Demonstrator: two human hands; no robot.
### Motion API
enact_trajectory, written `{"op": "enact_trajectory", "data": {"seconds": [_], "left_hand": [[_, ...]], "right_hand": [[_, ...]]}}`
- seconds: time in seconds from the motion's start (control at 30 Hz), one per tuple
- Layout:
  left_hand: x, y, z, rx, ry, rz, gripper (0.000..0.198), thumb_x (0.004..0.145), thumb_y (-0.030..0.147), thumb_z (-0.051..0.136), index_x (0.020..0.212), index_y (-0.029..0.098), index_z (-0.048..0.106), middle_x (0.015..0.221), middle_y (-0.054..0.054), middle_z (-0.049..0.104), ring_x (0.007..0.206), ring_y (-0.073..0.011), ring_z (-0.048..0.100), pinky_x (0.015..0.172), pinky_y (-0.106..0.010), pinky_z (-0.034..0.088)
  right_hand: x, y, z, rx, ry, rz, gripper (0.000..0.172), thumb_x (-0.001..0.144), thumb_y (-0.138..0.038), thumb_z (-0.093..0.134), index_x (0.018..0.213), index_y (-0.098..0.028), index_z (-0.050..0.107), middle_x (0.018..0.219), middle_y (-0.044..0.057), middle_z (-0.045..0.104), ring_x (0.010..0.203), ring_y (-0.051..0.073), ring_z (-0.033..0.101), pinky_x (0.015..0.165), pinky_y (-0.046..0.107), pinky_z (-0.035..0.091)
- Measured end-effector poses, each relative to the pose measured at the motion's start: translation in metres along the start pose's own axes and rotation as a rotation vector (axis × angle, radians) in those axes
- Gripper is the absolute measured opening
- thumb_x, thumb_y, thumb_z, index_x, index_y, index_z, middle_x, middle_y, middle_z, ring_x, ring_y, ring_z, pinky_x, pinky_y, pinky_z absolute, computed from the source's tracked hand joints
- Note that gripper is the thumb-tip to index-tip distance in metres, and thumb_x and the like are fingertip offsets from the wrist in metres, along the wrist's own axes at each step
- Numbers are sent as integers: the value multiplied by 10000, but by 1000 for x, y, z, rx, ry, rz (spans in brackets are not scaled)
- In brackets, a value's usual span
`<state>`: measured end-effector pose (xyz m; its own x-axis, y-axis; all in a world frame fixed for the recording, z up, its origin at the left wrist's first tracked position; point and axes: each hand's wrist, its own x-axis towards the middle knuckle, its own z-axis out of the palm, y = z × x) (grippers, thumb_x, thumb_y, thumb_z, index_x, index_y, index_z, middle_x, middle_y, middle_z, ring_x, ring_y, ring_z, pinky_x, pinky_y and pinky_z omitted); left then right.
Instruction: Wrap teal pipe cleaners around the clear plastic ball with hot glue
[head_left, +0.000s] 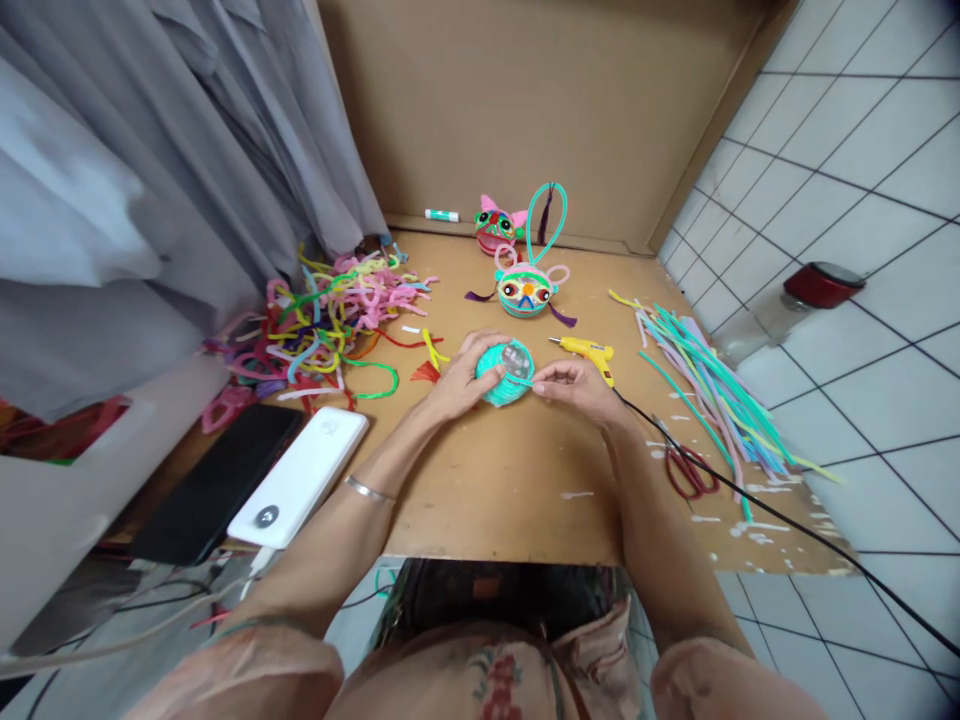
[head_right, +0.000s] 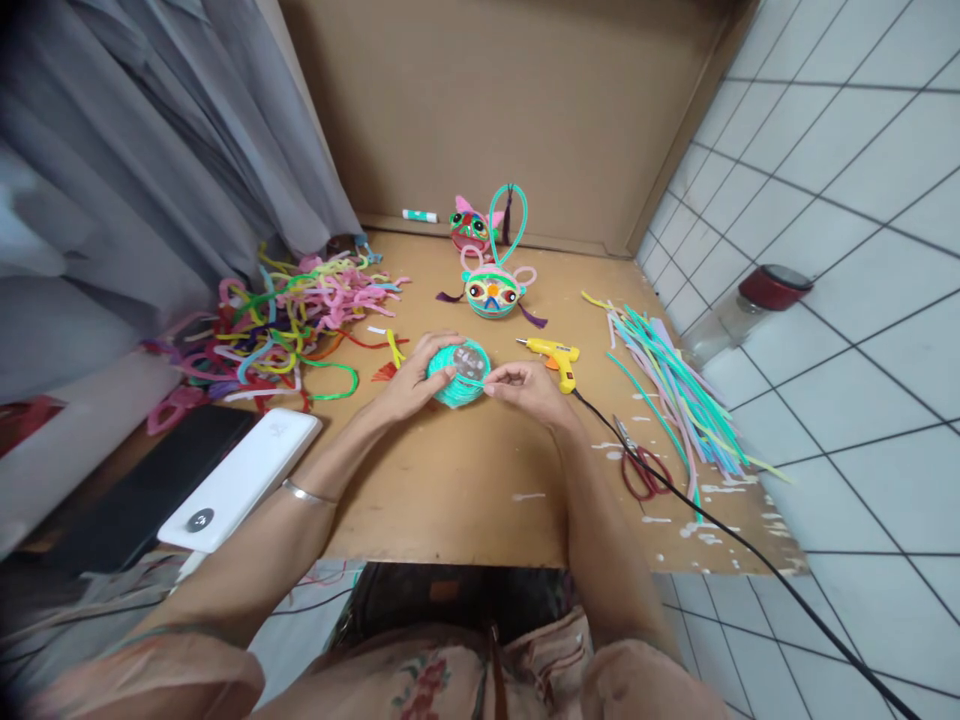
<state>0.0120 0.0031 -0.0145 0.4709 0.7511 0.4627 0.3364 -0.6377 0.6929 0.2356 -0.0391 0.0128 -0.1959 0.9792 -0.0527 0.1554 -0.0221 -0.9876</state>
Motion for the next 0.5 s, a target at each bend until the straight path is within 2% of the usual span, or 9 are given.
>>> {"op": "enact_trajectory", "data": {"seconds": [0.17,0.5], "left_hand": [[0,-2,-1,-17,4,-10,483,917,445,466,1325,193,524,1350,-124,541,1279,-277,503,1129,-482,390],[-1,1,-2,-11,-2,-34,489,900,401,469,1335,184,524,1382,-127,530,1303,-278,497,1147,-478,385]], "right_hand": [[4,4,1,10,67,-26,376,568,-470,842,760,-171,722,598,-23,633,529,88,506,532,241,409],[9,13,12,-146,83,-178,260,665,-420,738,738,-172,714,622,-15,638,537,86,464,516,224,350]]}}
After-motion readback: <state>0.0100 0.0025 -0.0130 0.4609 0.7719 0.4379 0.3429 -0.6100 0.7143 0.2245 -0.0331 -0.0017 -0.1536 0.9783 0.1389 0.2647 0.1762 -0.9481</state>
